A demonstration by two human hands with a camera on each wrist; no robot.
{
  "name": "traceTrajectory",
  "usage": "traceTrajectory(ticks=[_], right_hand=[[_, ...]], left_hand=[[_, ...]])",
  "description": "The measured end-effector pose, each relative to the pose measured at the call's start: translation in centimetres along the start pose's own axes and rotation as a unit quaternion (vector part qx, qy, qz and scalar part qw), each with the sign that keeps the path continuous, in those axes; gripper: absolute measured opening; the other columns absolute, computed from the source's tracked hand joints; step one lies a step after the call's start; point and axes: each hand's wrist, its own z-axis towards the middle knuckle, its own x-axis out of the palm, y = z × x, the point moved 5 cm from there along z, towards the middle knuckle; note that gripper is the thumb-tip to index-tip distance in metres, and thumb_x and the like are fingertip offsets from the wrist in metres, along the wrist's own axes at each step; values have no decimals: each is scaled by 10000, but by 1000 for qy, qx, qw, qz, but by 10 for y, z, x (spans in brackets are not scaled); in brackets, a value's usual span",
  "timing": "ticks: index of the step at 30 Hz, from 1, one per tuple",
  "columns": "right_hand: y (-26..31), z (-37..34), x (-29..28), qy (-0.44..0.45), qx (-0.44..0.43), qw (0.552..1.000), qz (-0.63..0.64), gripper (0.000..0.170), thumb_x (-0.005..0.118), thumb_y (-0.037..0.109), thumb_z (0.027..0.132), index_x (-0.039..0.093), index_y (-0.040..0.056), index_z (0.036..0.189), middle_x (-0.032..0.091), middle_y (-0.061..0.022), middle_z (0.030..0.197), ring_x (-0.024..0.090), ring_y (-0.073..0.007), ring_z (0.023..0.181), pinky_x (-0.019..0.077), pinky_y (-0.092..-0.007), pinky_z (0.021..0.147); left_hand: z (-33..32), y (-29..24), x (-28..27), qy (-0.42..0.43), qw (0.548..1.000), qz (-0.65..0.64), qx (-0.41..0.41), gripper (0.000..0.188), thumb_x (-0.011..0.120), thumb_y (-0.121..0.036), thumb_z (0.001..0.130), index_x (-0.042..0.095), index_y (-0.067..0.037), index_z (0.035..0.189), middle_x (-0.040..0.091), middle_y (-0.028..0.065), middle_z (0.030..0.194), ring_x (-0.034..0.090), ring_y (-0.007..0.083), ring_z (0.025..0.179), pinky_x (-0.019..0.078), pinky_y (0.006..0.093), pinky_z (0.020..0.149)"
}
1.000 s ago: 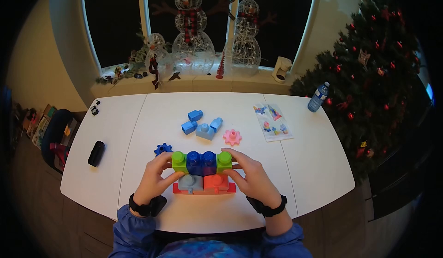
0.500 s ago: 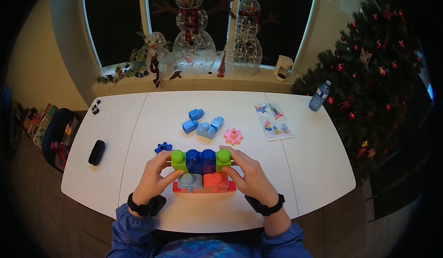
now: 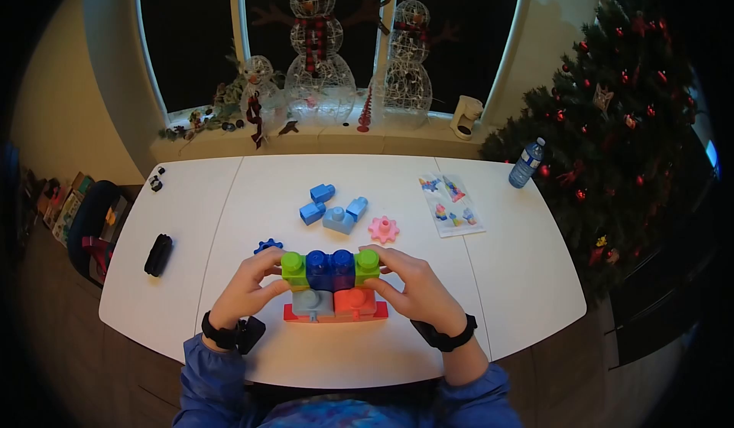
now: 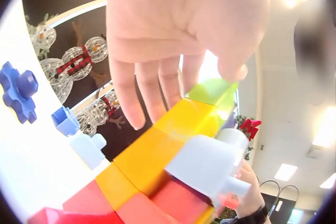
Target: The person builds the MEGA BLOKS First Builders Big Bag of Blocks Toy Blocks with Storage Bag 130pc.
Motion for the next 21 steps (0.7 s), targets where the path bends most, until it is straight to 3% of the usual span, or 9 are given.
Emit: traceTrajectory(ticks=[2, 3, 6, 7, 9, 12, 15, 21], right_hand=[[2, -1, 1, -8, 0, 1000, -3, 471, 765, 91, 937, 605, 8, 1372, 712, -178, 1249, 711, -325, 1045, 594, -381, 894], [2, -1, 2, -10, 0, 1000, -3, 470, 765, 91, 937, 607, 10, 1371, 712, -176, 1252, 711, -326, 1048, 594, -381, 896], [2, -2, 5, -15, -1, 1000, 0, 467, 765, 93, 937, 610, 16, 1371, 713, -171, 1259, 712, -330, 1048, 593, -381, 897], [1, -2, 5, -16, -2, 1000, 3, 467, 765, 95, 938, 611, 20, 1373, 715, -169, 1259, 712, -332, 1043, 593, -382, 894], [1, -2, 5, -17, -1, 1000, 5, 469, 766, 101, 938, 612, 27, 1375, 717, -166, 1255, 712, -338, 1035, 591, -383, 889], [0, -4, 4, -18, 2, 1000, -2, 472, 770, 111, 937, 614, 35, 1376, 719, -164, 1251, 710, -346, 1028, 589, -383, 886], [0, -3, 4, -14, 1, 1000, -11, 475, 772, 115, 935, 615, 37, 1376, 717, -167, 1258, 709, -351, 1027, 587, -383, 888], [-1, -2, 4, -10, -8, 1000, -17, 482, 778, 111, 926, 615, 39, 1375, 713, -173, 1271, 708, -351, 1023, 583, -382, 886]], left_hand=[[19, 17, -13, 37, 994, -100, -25, 381, 700, -251, 1009, 658, 1, 1291, 695, 137, 1113, 697, 274, 1056, 582, 366, 909], [31, 28, -17, 16, 992, -119, -40, 409, 635, -340, 1044, 674, 11, 1250, 700, 148, 1125, 689, 296, 1038, 563, 375, 919], [79, 48, -22, -35, 987, 134, -80, 375, 684, -311, 1006, 702, 7, 1204, 703, 161, 1134, 686, 329, 1030, 558, 389, 920], [89, 60, -20, -36, 976, 209, -45, 360, 702, -303, 988, 711, 1, 1182, 701, 164, 1123, 686, 335, 1022, 561, 397, 910], [106, 86, -13, -38, 934, 354, 24, 331, 738, -285, 952, 728, -12, 1138, 695, 170, 1102, 684, 348, 1007, 569, 414, 890], [118, 110, -3, 12, 884, 466, -15, 322, 744, -270, 924, 723, -27, 1134, 677, 175, 1060, 664, 392, 998, 555, 455, 879], [122, 123, 2, 37, 867, 496, -24, 305, 765, -243, 884, 727, -30, 1098, 668, 174, 1045, 668, 391, 961, 556, 472, 867], [117, 118, -7, 65, 897, 435, -43, 325, 775, -197, 815, 728, 6, 1064, 682, 207, 1045, 679, 396, 954, 572, 442, 877]])
